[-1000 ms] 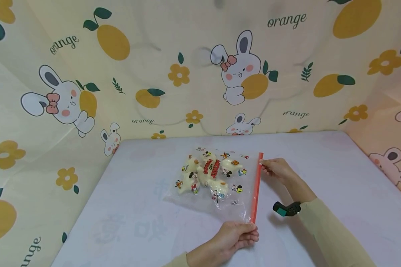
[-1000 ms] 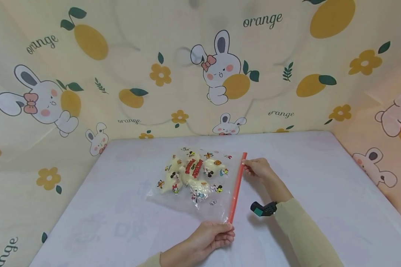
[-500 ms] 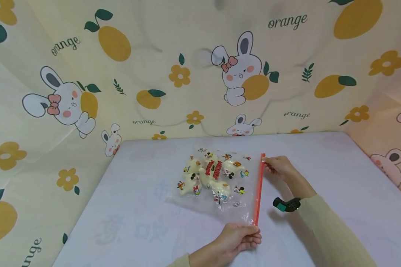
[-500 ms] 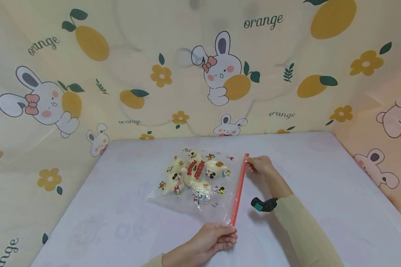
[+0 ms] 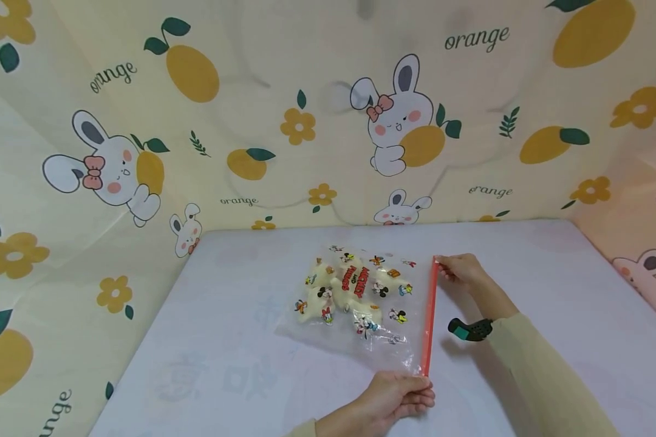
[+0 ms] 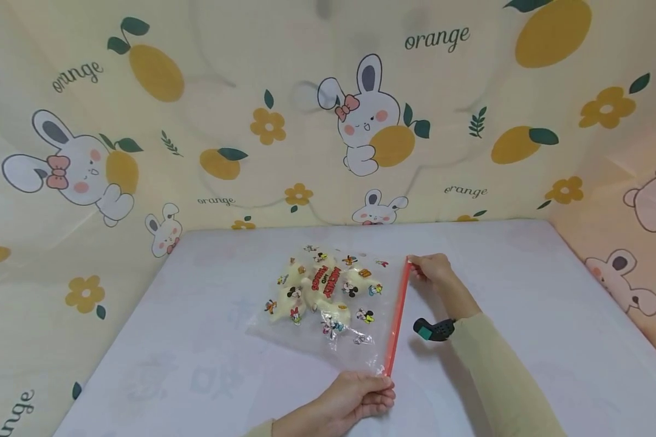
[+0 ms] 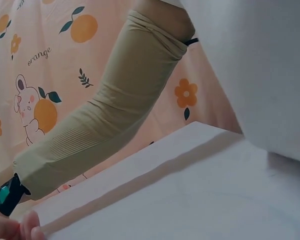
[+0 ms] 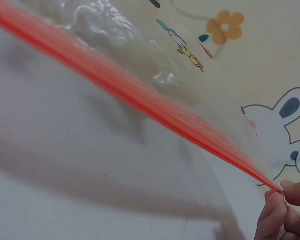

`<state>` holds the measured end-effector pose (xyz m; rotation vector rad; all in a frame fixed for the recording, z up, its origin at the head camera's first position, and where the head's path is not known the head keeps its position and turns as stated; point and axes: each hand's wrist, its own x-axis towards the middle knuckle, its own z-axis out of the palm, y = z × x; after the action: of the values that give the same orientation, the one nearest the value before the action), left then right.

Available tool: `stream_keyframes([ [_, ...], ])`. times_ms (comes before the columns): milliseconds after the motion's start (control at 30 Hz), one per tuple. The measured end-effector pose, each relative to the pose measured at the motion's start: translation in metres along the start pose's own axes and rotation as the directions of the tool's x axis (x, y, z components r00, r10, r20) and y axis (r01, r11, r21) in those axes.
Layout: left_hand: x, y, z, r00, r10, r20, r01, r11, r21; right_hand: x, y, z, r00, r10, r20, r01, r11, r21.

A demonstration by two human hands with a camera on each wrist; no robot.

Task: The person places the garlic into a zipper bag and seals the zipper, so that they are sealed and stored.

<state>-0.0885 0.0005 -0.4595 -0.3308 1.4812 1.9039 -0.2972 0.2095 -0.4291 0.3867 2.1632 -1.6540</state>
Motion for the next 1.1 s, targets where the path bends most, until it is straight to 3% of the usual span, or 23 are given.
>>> stream_keyframes([
  [200,0.007,-0.001,0.01,1.0,0.009,-0.016,-0.009,1.0,-0.023,0.008,-0.002,-0.001,1.0,0.001,-0.014,-0.001,1.0,-0.015],
  [367,0.013,0.002,0.032,0.999,0.004,-0.054,-0.008,0.997,-0.08,0.017,-0.007,-0.005,1.0,0.002,-0.025,-0.002,1.0,-0.03],
  [500,0.02,0.002,0.049,0.998,0.033,-0.062,-0.041,0.99,-0.132,0.022,-0.013,-0.01,0.999,0.004,-0.042,-0.006,0.999,-0.045],
  [667,0.027,0.002,0.063,0.997,0.036,-0.065,-0.046,0.986,-0.158,0.023,-0.018,-0.014,0.999,0.009,-0.038,-0.013,0.995,-0.104],
  [867,0.03,0.001,0.065,0.998,0.048,-0.05,-0.056,0.984,-0.169,0.016,-0.02,-0.017,0.999,-0.013,0.037,0.018,0.99,-0.141],
  [1100,0.016,0.012,0.05,0.999,0.019,0.033,-0.014,0.989,-0.148,0.007,-0.02,-0.024,0.992,-0.019,0.127,0.037,0.989,-0.141],
])
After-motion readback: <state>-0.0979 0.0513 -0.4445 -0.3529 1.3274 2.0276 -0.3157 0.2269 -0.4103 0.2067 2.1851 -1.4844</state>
